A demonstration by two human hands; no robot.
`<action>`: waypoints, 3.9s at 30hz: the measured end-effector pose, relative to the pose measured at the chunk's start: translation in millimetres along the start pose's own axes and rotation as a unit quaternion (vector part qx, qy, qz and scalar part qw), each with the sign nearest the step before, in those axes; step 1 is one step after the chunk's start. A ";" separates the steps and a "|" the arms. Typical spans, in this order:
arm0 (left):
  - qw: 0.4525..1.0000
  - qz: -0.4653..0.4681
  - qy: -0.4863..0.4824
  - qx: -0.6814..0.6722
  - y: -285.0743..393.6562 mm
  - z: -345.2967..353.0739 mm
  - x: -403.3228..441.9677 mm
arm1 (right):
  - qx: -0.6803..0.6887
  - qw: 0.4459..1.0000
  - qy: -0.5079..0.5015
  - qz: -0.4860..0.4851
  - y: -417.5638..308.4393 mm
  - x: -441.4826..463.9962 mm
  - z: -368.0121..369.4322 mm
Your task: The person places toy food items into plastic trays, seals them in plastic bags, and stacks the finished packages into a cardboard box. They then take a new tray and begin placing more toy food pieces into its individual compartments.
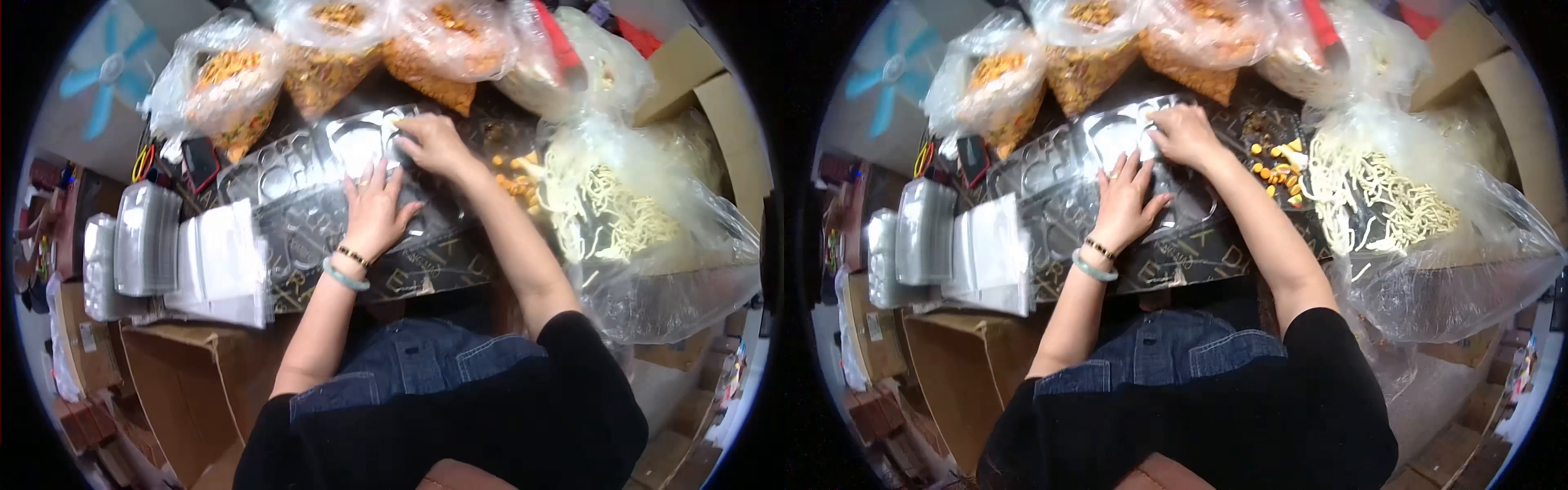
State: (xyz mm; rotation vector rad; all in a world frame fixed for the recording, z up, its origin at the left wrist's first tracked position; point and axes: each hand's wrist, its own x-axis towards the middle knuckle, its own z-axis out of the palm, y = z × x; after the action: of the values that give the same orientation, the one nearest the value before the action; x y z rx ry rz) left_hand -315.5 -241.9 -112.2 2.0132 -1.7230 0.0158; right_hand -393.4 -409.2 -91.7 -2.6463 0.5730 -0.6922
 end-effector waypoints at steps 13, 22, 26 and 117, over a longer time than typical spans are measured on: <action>0.629 0.229 0.058 -0.740 86.5 -200.0 9.9 | 0.081 0.953 0.229 0.180 106.3 19.2 -145.9; 0.600 0.199 0.064 -0.772 37.5 -233.9 -17.5 | 0.024 0.901 0.387 0.194 178.1 70.9 -176.3; 0.580 0.186 0.058 -0.791 38.8 -230.6 -32.0 | 0.052 0.940 0.038 0.334 201.0 93.2 -186.3; 0.896 -0.200 0.039 -0.394 -104.0 -101.4 -70.6 | 0.421 0.816 -0.356 0.172 -142.3 31.7 42.8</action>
State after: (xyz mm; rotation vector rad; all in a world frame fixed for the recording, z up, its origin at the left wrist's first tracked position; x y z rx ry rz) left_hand -202.7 -130.4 -81.7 1.6448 -0.9794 -0.6274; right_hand -304.0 -292.0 -54.8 -1.6849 0.3662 0.1758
